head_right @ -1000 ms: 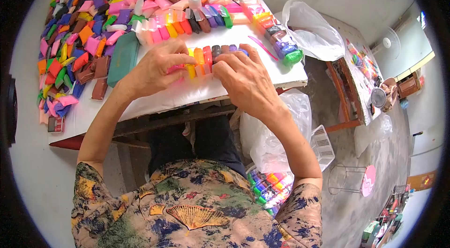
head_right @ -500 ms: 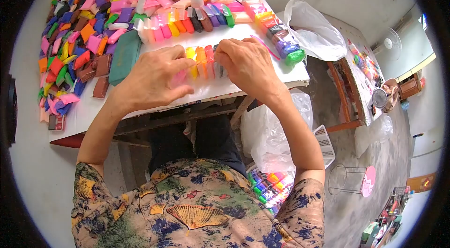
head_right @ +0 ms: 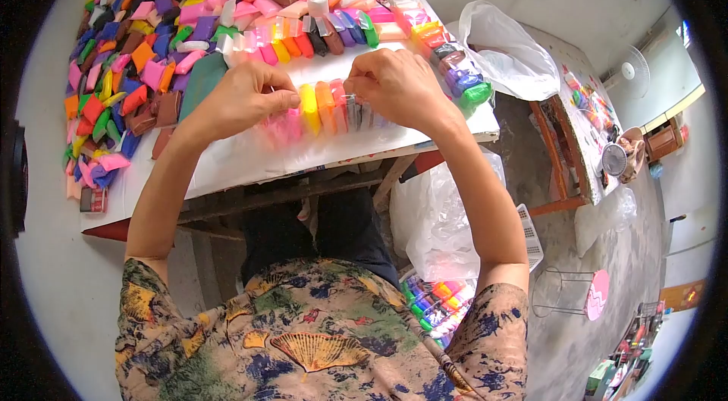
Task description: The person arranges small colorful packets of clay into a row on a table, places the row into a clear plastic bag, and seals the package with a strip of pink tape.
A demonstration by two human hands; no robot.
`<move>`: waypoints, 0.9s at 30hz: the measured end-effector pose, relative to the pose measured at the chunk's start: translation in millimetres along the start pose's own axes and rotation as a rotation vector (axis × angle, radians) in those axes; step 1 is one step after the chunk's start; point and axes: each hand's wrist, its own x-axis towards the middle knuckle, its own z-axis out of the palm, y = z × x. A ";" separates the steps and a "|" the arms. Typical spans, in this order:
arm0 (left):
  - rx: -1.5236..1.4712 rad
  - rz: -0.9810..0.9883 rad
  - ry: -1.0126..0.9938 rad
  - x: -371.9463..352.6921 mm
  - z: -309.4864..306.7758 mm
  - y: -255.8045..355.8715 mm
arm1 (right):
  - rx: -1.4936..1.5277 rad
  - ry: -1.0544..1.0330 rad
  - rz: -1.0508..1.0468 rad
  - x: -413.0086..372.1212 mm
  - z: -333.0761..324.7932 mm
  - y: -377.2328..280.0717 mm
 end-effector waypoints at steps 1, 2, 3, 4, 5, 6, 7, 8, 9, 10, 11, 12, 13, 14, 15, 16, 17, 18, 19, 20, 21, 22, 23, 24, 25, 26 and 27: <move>-0.062 -0.041 -0.010 2.6 0.4 -3.1 | -0.018 -0.008 0.026 0.9 0.4 -1.5; -0.125 -0.082 -0.018 5.6 1.6 -7.2 | -0.036 -0.015 0.052 2.3 1.0 -3.2; -0.188 -0.122 -0.026 7.6 2.3 -9.7 | -0.056 -0.023 0.076 4.0 1.3 -5.0; -0.187 -0.124 -0.018 8.7 2.7 -10.3 | -0.070 -0.020 0.095 5.2 1.9 -7.3; -0.186 -0.127 -0.011 10.0 3.5 -10.5 | -0.084 -0.016 0.116 5.7 2.8 -9.6; -0.186 -0.129 -0.004 11.2 4.4 -10.4 | -0.097 -0.014 0.136 6.5 3.8 -10.9; -0.158 -0.142 -0.012 12.3 3.9 -8.8 | -0.119 -0.012 0.141 8.4 6.0 -9.7; -0.132 -0.155 -0.021 13.3 2.4 -6.1 | -0.141 -0.011 0.146 11.2 9.3 -6.7; -0.104 -0.168 -0.030 14.5 1.3 -3.9 | -0.162 -0.010 0.151 13.4 11.5 -5.2; -0.041 -0.169 -0.030 16.4 1.2 -2.9 | -0.174 -0.007 0.135 14.6 12.1 -5.4; 0.023 -0.169 -0.030 18.5 1.1 -1.7 | -0.187 -0.003 0.118 15.5 12.5 -5.6; 0.086 -0.169 -0.031 20.5 0.9 -0.9 | -0.199 0.001 0.102 16.4 12.8 -5.6; 0.094 -0.179 -0.055 22.0 0.3 -0.1 | -0.207 -0.008 0.107 17.6 13.4 -4.4; 0.102 -0.190 -0.079 23.4 -0.6 0.8 | -0.215 -0.016 0.111 19.0 14.0 -2.4; 0.110 -0.200 -0.103 24.9 -1.6 1.7 | -0.223 -0.024 0.116 20.0 14.0 -2.2; 0.127 -0.198 -0.122 26.9 -2.7 3.3 | -0.226 -0.033 0.114 20.5 12.7 -3.6; 0.145 -0.197 -0.141 29.1 -4.0 4.8 | -0.229 -0.041 0.113 20.7 10.2 -6.8; 0.163 -0.196 -0.161 30.8 -5.0 5.0 | -0.231 -0.050 0.111 21.3 7.4 -11.1; 0.156 -0.185 -0.158 32.1 -5.3 3.3 | -0.253 -0.080 0.121 22.8 4.9 -16.7; 0.149 -0.174 -0.155 33.3 -5.2 1.0 | -0.274 -0.109 0.131 24.9 2.5 -23.1; 0.143 -0.162 -0.152 33.8 -5.1 -0.4 | -0.295 -0.139 0.140 26.5 2.1 -26.8; 0.160 -0.150 -0.137 33.5 -5.4 -0.5 | -0.316 -0.135 0.129 27.9 3.5 -27.5; 0.178 -0.138 -0.123 32.7 -5.5 -0.3 | -0.336 -0.132 0.119 29.6 5.5 -27.1; 0.195 -0.126 -0.111 31.6 -5.2 -0.1 | -0.355 -0.129 0.110 30.7 7.5 -25.6; 0.182 -0.153 -0.118 30.1 -5.0 0.1 | -0.348 -0.125 0.115 31.9 9.1 -22.3; 0.168 -0.178 -0.124 28.7 -5.2 0.7 | -0.343 -0.120 0.120 33.6 9.7 -17.5; 0.155 -0.202 -0.128 27.7 -5.5 1.3 | -0.340 -0.114 0.124 34.5 8.7 -13.8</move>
